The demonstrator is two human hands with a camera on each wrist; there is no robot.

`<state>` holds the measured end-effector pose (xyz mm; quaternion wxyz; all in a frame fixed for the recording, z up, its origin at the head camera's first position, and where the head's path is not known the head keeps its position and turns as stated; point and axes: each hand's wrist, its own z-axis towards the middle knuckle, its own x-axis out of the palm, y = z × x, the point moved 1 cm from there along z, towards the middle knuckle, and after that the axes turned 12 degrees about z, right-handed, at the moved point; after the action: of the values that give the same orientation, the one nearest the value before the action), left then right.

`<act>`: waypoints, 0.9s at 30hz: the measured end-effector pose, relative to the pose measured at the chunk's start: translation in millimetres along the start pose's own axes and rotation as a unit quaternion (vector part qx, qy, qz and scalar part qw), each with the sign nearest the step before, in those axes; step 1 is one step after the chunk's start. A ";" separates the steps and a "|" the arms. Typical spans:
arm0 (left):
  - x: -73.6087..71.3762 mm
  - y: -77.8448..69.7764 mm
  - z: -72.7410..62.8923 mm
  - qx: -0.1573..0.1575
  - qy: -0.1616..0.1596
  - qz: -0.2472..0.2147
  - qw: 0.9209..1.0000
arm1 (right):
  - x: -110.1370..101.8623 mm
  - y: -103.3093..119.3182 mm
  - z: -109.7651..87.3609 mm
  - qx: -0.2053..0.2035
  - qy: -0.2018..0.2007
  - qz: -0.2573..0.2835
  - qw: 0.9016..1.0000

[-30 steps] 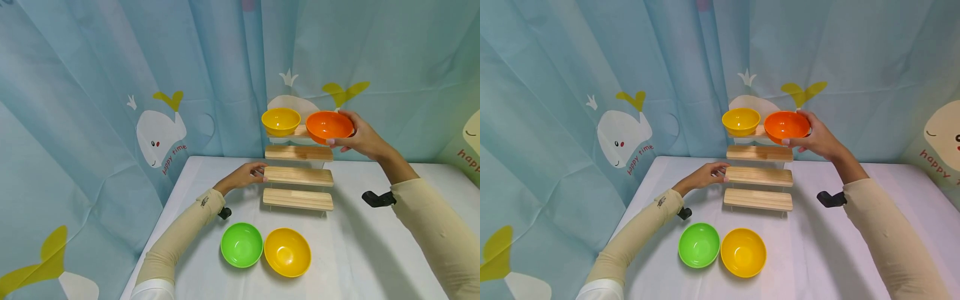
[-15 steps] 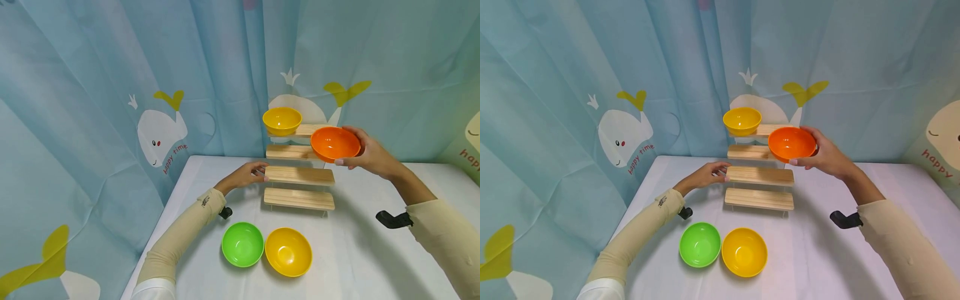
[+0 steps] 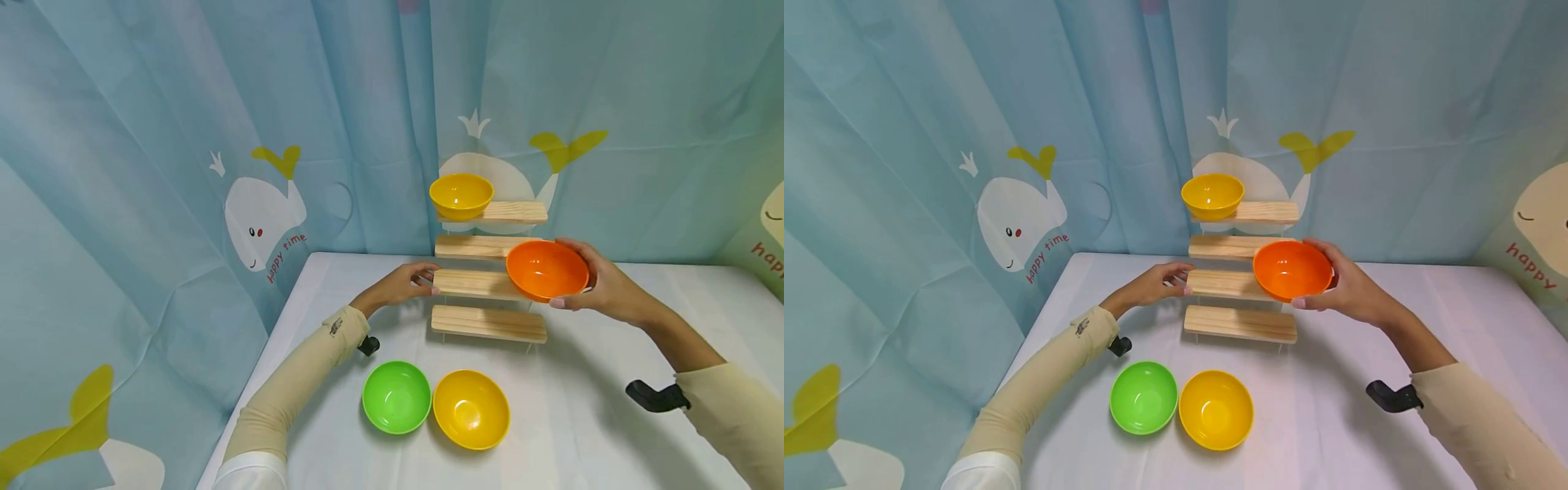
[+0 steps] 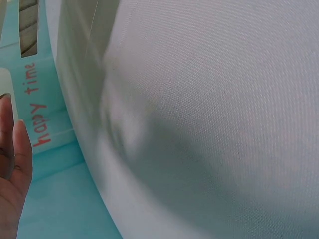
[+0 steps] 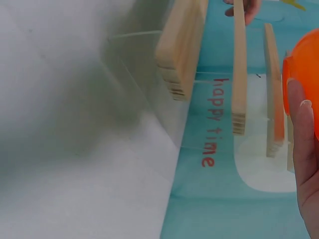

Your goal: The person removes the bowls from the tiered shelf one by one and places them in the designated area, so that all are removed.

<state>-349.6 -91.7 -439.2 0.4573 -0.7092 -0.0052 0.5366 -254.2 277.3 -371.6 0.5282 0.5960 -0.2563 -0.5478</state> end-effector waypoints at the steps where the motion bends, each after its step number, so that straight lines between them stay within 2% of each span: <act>1: 0.0 -0.1 0.1 0.001 0.000 0.000 1.000 | 0.7 -1.0 -1.5 -0.005 0.003 0.001 1.000; 11: 0.2 -0.3 0.8 0.000 0.002 -0.001 1.000 | 10.2 -8.8 -17.1 -0.036 0.020 -0.001 0.999; 27: -0.5 -2.9 -0.4 -0.006 0.005 0.002 1.000 | 20.9 -27.7 -47.0 -0.025 0.035 0.022 0.999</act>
<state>-348.1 -90.5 -436.8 0.4522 -0.7147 -0.0045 0.5336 -212.7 283.8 -412.2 0.5637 0.5957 -0.2368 -0.5209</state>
